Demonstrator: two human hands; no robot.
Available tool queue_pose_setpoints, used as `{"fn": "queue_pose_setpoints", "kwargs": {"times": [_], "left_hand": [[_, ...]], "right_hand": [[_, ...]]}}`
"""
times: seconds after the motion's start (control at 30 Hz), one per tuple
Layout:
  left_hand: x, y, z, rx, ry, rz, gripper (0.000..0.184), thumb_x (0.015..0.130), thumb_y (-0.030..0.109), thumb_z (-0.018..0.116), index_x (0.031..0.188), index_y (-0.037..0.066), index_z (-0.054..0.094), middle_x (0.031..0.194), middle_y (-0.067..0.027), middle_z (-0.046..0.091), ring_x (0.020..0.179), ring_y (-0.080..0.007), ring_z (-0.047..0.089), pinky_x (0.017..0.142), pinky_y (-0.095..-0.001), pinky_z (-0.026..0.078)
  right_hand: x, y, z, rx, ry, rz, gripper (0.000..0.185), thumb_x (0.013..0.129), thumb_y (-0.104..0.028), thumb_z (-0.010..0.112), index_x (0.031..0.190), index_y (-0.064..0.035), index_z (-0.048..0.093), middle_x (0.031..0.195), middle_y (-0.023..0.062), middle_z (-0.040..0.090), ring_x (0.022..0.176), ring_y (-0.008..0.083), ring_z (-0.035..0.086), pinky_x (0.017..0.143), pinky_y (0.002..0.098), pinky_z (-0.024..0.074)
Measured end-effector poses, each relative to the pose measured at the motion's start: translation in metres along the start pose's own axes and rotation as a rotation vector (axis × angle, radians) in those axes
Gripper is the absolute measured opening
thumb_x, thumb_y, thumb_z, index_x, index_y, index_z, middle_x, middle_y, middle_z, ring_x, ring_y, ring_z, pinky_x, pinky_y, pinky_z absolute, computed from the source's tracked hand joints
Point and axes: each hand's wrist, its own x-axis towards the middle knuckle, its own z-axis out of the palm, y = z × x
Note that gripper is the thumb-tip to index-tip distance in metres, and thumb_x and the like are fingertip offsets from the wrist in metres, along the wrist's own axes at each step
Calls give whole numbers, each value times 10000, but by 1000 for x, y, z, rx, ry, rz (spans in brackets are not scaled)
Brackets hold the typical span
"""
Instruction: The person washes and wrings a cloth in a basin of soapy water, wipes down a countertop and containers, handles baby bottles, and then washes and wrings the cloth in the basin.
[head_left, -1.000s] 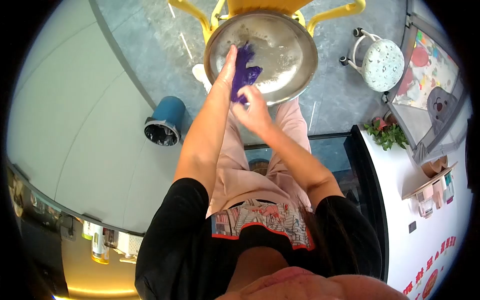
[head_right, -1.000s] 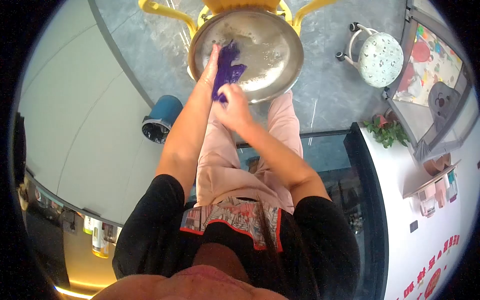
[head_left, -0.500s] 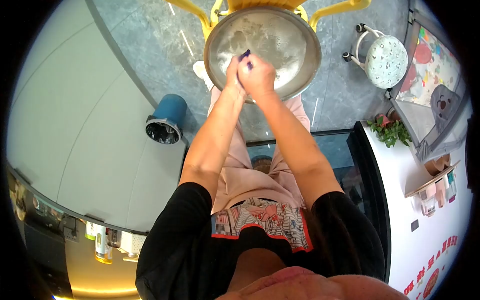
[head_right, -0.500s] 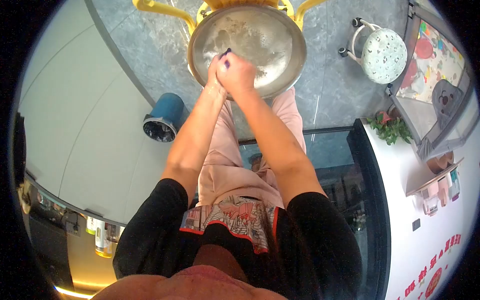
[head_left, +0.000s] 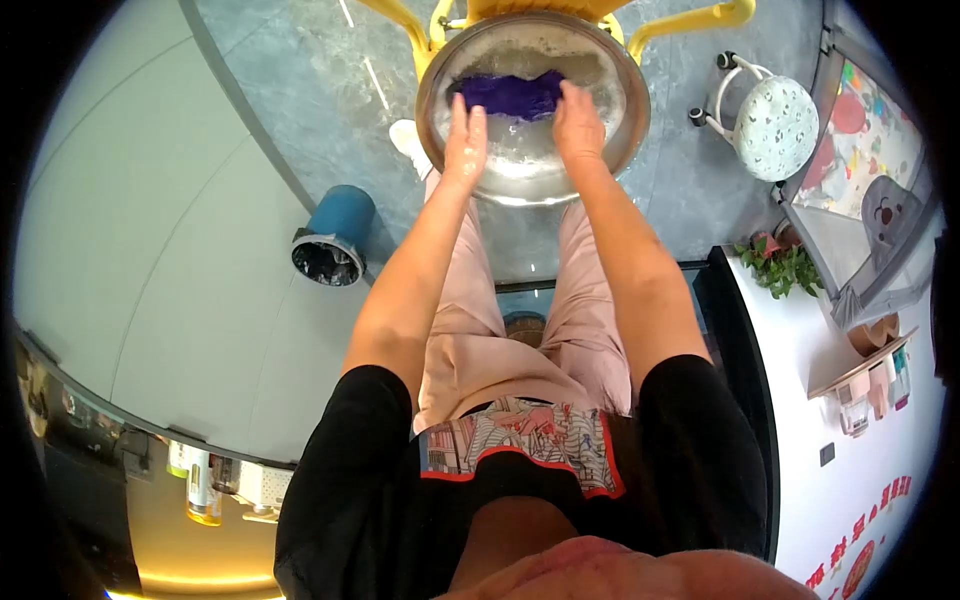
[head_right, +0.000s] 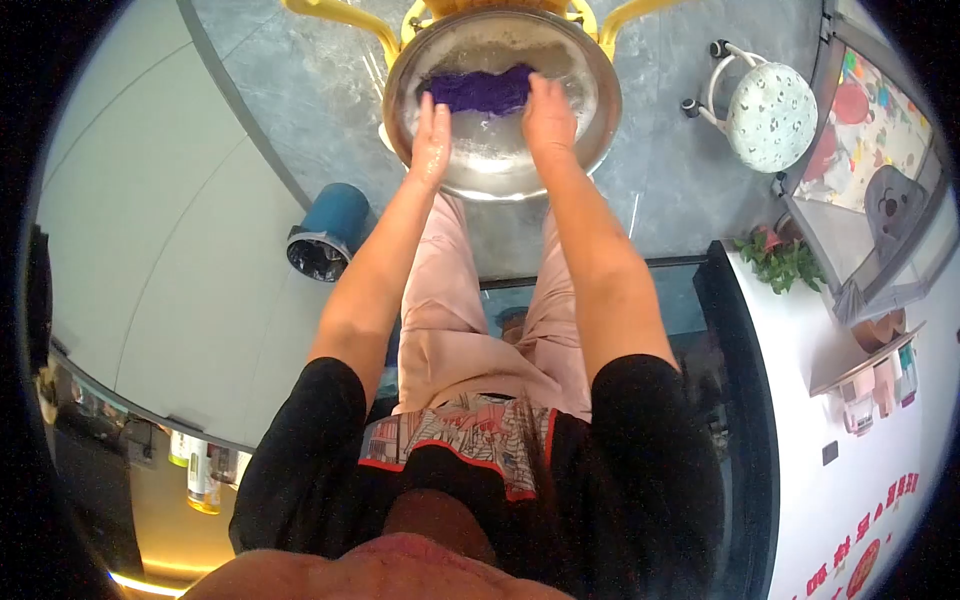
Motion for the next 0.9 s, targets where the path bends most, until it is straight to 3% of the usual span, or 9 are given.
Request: {"fn": "queue_pose_setpoints", "kwargs": {"times": [0.07, 0.2, 0.27, 0.4, 0.47, 0.53, 0.57, 0.8, 0.9], "left_hand": [[9, -10, -2, 27, -45, -20, 765, 971, 517, 397, 1469, -42, 237, 1490, -261, 317, 1393, -347, 309, 1130, -317, 236], [0, 5, 6, -231, -29, -224, 775, 956, 552, 427, 1499, 40, 221, 1506, -197, 320, 1403, -309, 292, 1143, -372, 217], [-8, 25, 13, -549, -21, -438, 750, 953, 570, 440, 1501, 92, 260, 1508, -150, 329, 1405, -270, 285, 1149, -376, 195], [9, -2, 11, -979, -417, -507, 573, 967, 483, 487, 1446, 230, 301, 1229, -102, 586, 1102, -284, 577, 972, -479, 452], [-3, 32, 1, -858, -261, -555, 540, 943, 289, 596, 1406, 145, 360, 1077, -82, 619, 923, -252, 638, 758, -424, 560], [-6, 23, -5, -712, -256, -462, 524, 927, 157, 570, 1402, 112, 352, 1067, -101, 613, 903, -250, 637, 746, -408, 565], [-6, 15, -13, -720, -359, -433, 528, 898, 44, 484, 1405, 101, 347, 1089, -129, 607, 943, -256, 637, 785, -416, 565], [-78, 66, -38, -1036, -526, -548, 334, 916, 66, 480, 1245, 21, 508, 1184, -141, 600, 1061, -275, 615, 934, -447, 509], [-103, 89, -33, -1157, -504, -659, 353, 990, 288, 480, 1272, 77, 496, 1251, -113, 572, 1123, -252, 579, 944, -461, 485]], "right_hand": [[1, 10, 4, -37, -350, -91, 342, 865, -244, 626, 1183, -146, 552, 1072, 144, 606, 901, 361, 618, 823, 463, 495], [4, 2, 2, 118, 1, 272, 279, 775, -152, 668, 1043, -85, 623, 1013, 155, 637, 930, 368, 619, 814, 458, 492], [-14, -18, 2, 424, -40, 143, 257, 726, -126, 686, 965, -42, 641, 945, 184, 645, 904, 379, 612, 792, 440, 494], [-67, -76, -63, 616, -225, -74, 267, 718, -117, 732, 926, -16, 598, 939, 180, 604, 873, 361, 598, 757, 404, 491], [-86, -89, -93, 685, -289, -105, 258, 715, -91, 737, 909, -6, 589, 948, 176, 587, 892, 358, 585, 764, 392, 488], [-97, -92, -112, 750, -359, -133, 254, 712, -72, 739, 901, 0, 586, 970, 176, 574, 915, 358, 574, 776, 384, 486], [-98, -85, -117, 722, -314, -215, 255, 774, -65, 727, 991, -26, 600, 993, 114, 593, 910, 233, 594, 794, 344, 494], [-59, -29, -70, 1326, -311, 467, 285, 903, -201, 628, 1139, -44, 607, 1128, 70, 595, 1059, 195, 560, 922, 328, 444], [-57, -57, -77, 1739, -452, 703, 308, 941, -274, 570, 1159, -57, 595, 1164, 98, 608, 1057, 204, 595, 977, 366, 459]]}}
